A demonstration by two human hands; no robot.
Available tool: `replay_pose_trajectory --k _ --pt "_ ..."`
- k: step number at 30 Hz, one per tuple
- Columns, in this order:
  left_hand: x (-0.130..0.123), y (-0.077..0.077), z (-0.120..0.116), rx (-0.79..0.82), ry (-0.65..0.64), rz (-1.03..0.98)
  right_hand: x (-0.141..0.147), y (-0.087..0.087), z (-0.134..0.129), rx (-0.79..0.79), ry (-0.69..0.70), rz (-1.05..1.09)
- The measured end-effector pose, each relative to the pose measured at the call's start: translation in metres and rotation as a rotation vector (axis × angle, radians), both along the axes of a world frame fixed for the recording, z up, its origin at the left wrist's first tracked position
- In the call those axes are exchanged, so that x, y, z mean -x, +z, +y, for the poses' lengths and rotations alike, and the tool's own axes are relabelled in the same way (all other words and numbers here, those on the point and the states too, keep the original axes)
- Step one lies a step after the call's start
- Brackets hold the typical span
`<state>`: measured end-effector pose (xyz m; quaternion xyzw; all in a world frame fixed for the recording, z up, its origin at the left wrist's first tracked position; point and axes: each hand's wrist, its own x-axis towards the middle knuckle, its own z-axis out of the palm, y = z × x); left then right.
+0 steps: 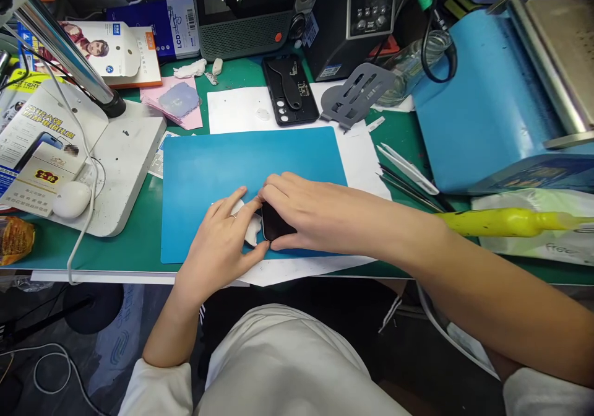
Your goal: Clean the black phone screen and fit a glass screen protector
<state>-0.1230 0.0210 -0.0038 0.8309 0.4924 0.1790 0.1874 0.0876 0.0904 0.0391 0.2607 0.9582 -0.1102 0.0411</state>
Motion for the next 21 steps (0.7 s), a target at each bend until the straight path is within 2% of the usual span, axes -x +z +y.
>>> replay_pose_trajectory --k 4,13,21 --pt "-0.001 0.001 0.001 0.017 -0.007 -0.006 -0.002 0.004 -0.001 -0.025 0.023 0.004" --pt "0.002 0.0 0.003 0.031 0.018 0.002 0.003 0.018 -0.008 0.017 -0.017 -0.095" --pt "-0.001 0.005 0.002 0.046 0.055 0.019 -0.004 0.012 -0.01 0.006 -0.016 0.035"
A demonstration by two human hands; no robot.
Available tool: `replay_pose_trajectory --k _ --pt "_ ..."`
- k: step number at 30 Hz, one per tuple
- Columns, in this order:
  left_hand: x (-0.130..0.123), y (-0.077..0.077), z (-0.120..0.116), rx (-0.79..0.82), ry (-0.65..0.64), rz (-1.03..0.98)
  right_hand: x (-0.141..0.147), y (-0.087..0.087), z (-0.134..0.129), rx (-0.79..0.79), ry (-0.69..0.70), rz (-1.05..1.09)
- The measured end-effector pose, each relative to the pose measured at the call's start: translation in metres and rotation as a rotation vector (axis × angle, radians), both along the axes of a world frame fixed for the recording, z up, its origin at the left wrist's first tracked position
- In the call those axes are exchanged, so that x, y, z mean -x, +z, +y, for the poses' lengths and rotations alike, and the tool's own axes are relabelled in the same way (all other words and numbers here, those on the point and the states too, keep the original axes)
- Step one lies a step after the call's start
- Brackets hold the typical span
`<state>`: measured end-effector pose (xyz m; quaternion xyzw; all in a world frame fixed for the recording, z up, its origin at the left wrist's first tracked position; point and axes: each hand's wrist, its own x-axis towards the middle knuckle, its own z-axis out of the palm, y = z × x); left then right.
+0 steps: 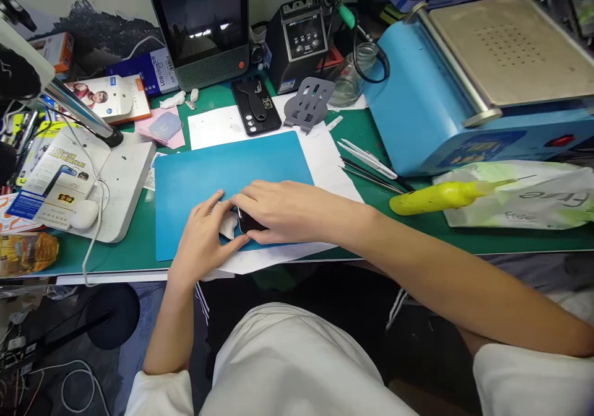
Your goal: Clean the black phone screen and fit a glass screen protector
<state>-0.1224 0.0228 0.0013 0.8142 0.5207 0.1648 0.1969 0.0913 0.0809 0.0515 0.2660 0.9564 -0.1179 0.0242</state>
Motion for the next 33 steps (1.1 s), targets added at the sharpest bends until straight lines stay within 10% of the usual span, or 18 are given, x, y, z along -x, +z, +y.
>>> replay_pose_trajectory --k 13,24,33 --pt "0.0 0.031 0.015 0.145 -0.025 0.059 -0.004 0.022 0.032 0.251 -0.097 0.046" --pt "0.0 0.039 0.028 0.06 0.056 0.046 -0.01 0.019 0.057 -0.082 -0.244 0.004" --pt "0.022 0.012 -0.001 -0.11 0.116 0.012 -0.004 0.005 0.065 -0.083 -0.278 0.15"
